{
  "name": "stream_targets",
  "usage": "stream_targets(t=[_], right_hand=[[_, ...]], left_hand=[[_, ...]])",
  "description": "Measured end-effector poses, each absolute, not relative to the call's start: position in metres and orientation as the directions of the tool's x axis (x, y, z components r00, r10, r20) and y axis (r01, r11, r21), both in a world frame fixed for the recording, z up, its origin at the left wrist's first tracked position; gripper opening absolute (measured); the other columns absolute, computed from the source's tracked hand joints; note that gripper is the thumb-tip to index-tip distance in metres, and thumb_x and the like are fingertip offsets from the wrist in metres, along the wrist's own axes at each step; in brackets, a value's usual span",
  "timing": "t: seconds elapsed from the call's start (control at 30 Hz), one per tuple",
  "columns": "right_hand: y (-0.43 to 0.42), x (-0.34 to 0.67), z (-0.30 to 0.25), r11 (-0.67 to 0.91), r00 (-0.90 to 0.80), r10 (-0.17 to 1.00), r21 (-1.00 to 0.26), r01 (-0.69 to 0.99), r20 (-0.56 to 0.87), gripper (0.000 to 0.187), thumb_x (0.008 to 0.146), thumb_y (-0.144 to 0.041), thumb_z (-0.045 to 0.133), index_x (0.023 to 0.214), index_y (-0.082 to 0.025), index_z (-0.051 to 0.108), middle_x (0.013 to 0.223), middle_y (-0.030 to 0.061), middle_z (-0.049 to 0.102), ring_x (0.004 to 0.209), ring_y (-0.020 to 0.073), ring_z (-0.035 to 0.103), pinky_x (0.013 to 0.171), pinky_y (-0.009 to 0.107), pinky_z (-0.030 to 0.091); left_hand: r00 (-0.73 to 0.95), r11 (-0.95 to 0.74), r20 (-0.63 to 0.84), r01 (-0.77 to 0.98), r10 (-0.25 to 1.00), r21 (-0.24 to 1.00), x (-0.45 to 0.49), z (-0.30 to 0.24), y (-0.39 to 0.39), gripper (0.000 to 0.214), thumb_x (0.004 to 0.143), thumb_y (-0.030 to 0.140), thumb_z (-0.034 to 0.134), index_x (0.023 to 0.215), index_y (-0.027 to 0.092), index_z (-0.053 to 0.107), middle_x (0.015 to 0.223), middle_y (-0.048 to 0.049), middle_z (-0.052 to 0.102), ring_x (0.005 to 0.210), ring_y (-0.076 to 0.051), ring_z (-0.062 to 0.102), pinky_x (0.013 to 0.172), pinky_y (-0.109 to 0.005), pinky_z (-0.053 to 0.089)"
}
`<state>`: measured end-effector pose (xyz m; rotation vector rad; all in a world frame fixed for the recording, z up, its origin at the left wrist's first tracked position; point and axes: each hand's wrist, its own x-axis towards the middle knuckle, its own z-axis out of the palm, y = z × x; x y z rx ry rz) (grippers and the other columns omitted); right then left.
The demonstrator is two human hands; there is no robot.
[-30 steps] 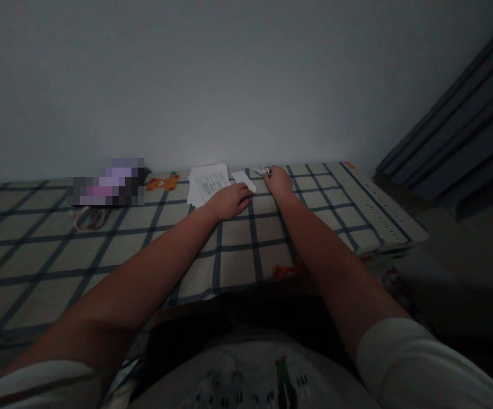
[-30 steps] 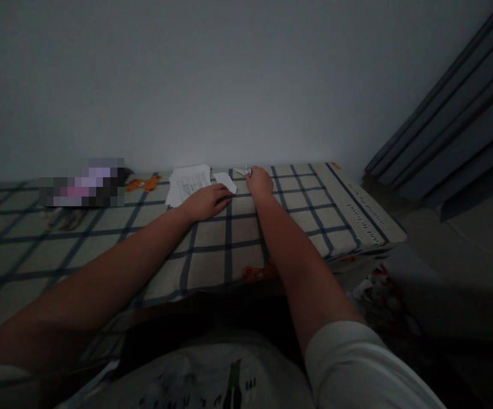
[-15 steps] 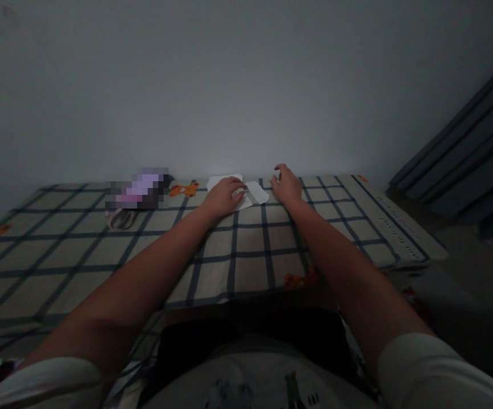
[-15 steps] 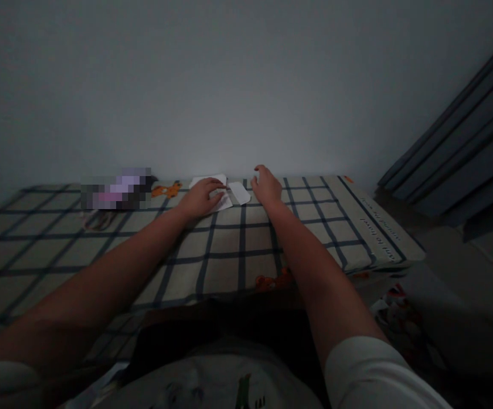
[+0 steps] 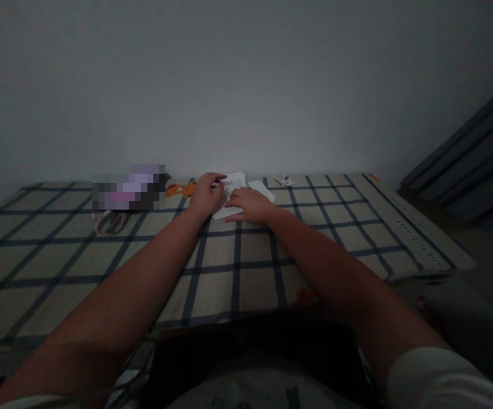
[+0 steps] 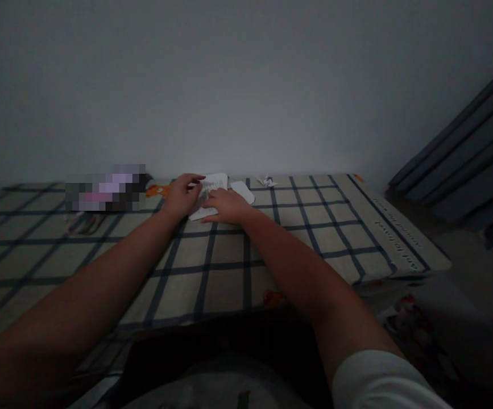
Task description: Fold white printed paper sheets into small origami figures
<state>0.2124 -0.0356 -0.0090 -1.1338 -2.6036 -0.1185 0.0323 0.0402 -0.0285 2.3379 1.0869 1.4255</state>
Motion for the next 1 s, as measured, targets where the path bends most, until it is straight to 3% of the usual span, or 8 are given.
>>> stream_targets(t=[0.13,0.23,0.4,0.53,0.63,0.7,0.8,1.0], right_hand=[[-0.035,0.215,-0.006,0.682,-0.635,0.715,-0.092,0.726,0.293,0.037,0.094,-0.044,0.055,0.114,-0.017,0.071,0.110,0.0106,0.070,0.105,0.0237,0.060,0.088,0.034,0.041],[-0.036,0.216,-0.003,0.650,-0.572,0.745,-0.182,0.738,0.343,0.040,0.097,-0.041,0.050,0.123,-0.018,0.068,0.116,0.0107,0.071,0.104,0.0220,0.063,0.087,0.032,0.041],[-0.034,0.221,-0.005,0.620,-0.498,0.772,-0.294,0.728,0.394,0.035,0.097,-0.032,0.047,0.112,-0.014,0.073,0.108,0.0107,0.074,0.095,0.0207,0.067,0.084,0.030,0.043],[-0.026,0.227,-0.007,0.458,-0.204,0.840,-0.455,0.764,0.503,0.025,0.090,-0.026,0.054,0.102,-0.013,0.072,0.099,0.0085,0.074,0.090,0.0198,0.067,0.082,0.029,0.045],[-0.024,0.229,-0.005,0.382,0.058,0.822,-0.625,0.681,0.566,0.020,0.088,-0.028,0.055,0.098,-0.015,0.066,0.089,0.0052,0.071,0.080,0.0171,0.065,0.076,0.028,0.046],[-0.025,0.230,-0.002,0.413,0.124,0.790,-0.670,0.617,0.601,0.018,0.089,-0.030,0.053,0.097,-0.017,0.062,0.089,0.0038,0.069,0.080,0.0159,0.064,0.076,0.027,0.046],[-0.030,0.229,0.001,0.531,-0.009,0.754,-0.600,0.598,0.657,0.013,0.088,-0.026,0.051,0.095,-0.019,0.059,0.094,0.0038,0.068,0.090,0.0163,0.064,0.084,0.028,0.046],[-0.033,0.224,-0.003,0.666,-0.406,0.716,-0.382,0.641,0.568,0.017,0.083,-0.015,0.051,0.097,-0.016,0.060,0.108,0.0090,0.068,0.104,0.0209,0.061,0.094,0.033,0.043]], left_hand=[[0.281,-0.722,0.684,0.449,0.673,0.526,0.033,-0.027,0.039,0.027,0.084,0.020,0.054,0.105,0.015,0.070,0.104,-0.0096,0.067,0.097,-0.019,0.063,0.081,-0.032,0.055],[0.232,-0.725,0.716,0.448,0.659,0.523,0.033,-0.023,0.035,0.026,0.089,0.027,0.052,0.106,0.017,0.068,0.107,-0.0086,0.067,0.100,-0.019,0.062,0.084,-0.033,0.053],[0.104,-0.708,0.779,0.502,0.619,0.496,0.030,-0.011,0.024,0.025,0.096,0.035,0.046,0.101,0.021,0.065,0.102,-0.0074,0.064,0.100,-0.019,0.058,0.089,-0.033,0.047],[0.005,-0.689,0.784,0.481,0.621,0.543,0.029,-0.006,0.015,0.025,0.095,0.040,0.047,0.089,0.020,0.062,0.093,-0.0063,0.061,0.093,-0.020,0.057,0.087,-0.033,0.046],[0.148,-0.669,0.660,0.301,0.736,0.679,0.035,-0.008,0.012,0.040,0.095,0.048,0.044,0.078,0.018,0.064,0.073,-0.0048,0.058,0.079,-0.019,0.057,0.080,-0.035,0.048],[0.239,-0.511,0.479,0.095,0.845,0.854,0.041,-0.012,0.011,0.045,0.093,0.055,0.044,0.084,0.016,0.066,0.081,-0.0075,0.062,0.076,-0.018,0.060,0.070,-0.033,0.051],[0.305,-0.251,0.305,-0.203,0.902,0.946,0.050,-0.013,0.011,0.047,0.088,0.057,0.054,0.114,0.018,0.061,0.124,-0.0130,0.062,0.097,-0.021,0.065,0.074,-0.034,0.057],[0.434,-0.030,0.197,-0.362,0.879,0.932,0.051,-0.003,0.007,0.044,0.091,0.048,0.052,0.120,0.017,0.060,0.131,-0.0141,0.063,0.118,-0.028,0.062,0.094,-0.045,0.055]])
